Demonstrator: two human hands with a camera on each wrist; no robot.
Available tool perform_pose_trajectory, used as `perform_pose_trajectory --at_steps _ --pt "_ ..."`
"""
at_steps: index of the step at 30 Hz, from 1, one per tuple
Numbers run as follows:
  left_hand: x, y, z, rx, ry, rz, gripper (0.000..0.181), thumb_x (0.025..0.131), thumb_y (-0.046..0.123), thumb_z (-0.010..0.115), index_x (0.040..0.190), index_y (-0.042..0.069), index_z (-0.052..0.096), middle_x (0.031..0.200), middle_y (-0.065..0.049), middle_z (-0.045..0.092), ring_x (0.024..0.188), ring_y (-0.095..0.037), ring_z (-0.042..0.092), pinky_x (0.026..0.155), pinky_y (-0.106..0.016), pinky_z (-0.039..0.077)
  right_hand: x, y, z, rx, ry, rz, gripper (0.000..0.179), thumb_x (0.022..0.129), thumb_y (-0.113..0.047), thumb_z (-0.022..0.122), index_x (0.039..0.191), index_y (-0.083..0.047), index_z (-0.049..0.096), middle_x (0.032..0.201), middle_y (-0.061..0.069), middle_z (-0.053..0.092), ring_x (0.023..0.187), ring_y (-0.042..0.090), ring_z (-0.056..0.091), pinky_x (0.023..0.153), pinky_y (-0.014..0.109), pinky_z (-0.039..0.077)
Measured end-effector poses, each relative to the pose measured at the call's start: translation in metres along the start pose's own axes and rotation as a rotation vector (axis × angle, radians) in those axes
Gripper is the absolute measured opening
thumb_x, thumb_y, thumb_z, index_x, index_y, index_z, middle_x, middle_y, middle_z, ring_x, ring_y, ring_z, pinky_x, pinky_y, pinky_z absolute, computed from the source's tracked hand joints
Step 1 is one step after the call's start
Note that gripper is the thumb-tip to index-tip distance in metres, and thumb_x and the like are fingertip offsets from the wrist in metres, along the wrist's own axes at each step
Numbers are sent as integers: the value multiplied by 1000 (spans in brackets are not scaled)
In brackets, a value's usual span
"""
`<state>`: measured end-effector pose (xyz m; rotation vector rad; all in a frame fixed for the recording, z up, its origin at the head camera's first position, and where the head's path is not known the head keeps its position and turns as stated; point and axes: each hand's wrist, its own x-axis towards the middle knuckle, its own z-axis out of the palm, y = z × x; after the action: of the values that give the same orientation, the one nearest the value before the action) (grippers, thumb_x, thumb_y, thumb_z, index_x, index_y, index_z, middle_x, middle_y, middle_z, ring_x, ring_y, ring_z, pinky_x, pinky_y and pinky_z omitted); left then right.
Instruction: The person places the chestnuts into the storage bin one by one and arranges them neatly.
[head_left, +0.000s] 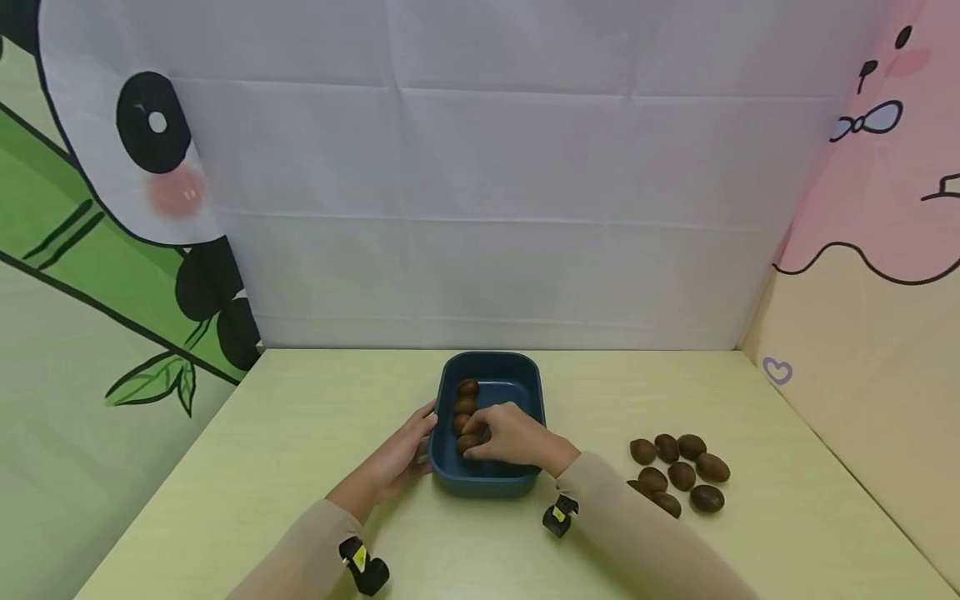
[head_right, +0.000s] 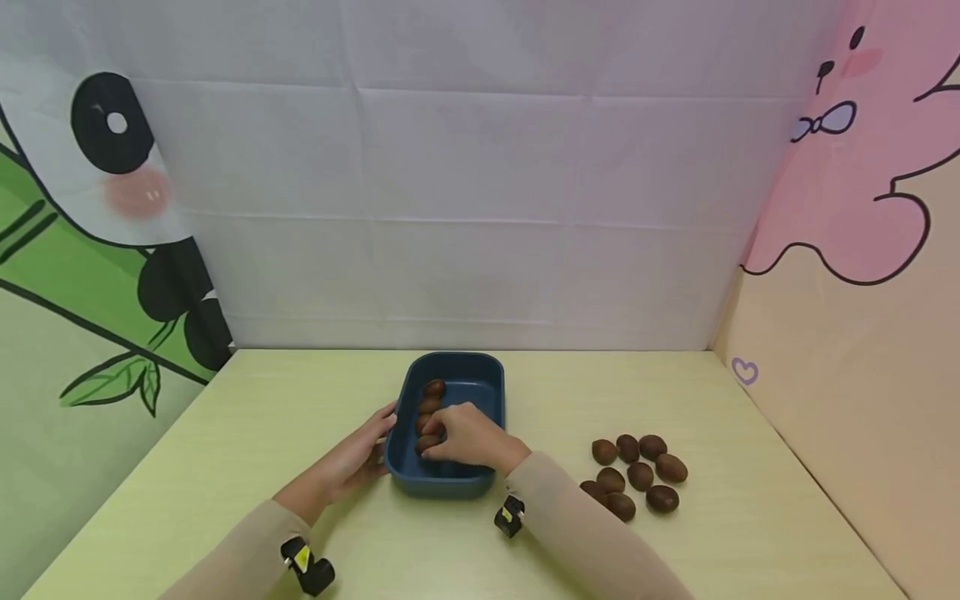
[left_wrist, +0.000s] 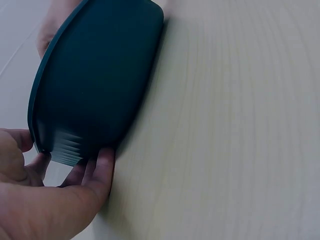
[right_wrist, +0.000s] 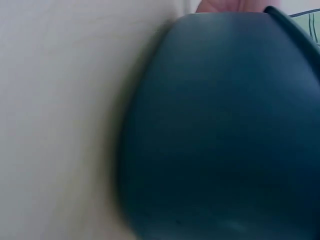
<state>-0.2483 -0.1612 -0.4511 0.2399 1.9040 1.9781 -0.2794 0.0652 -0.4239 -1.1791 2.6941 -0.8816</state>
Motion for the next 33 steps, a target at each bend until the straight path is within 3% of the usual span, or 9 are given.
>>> perform_pose_trajectory --at_steps 11,33 --pt "0 1 -1 -24 -24 -10 59 111 36 33 162 18 8 160 -22 23 145 -41 28 110 -57 34 7 0 12 -17 -21 58 29 87 -23 81 110 -6 76 103 0 74 83 5 65 68 18 50" --pt "-1 2 1 -21 -6 -12 60 111 36 33 162 18 8 159 -22 26 144 -41 30 110 -58 32 4 -2 8 -10 19 41 25 89 -17 79 110 -5 74 105 3 73 86 12 66 68 19 50"
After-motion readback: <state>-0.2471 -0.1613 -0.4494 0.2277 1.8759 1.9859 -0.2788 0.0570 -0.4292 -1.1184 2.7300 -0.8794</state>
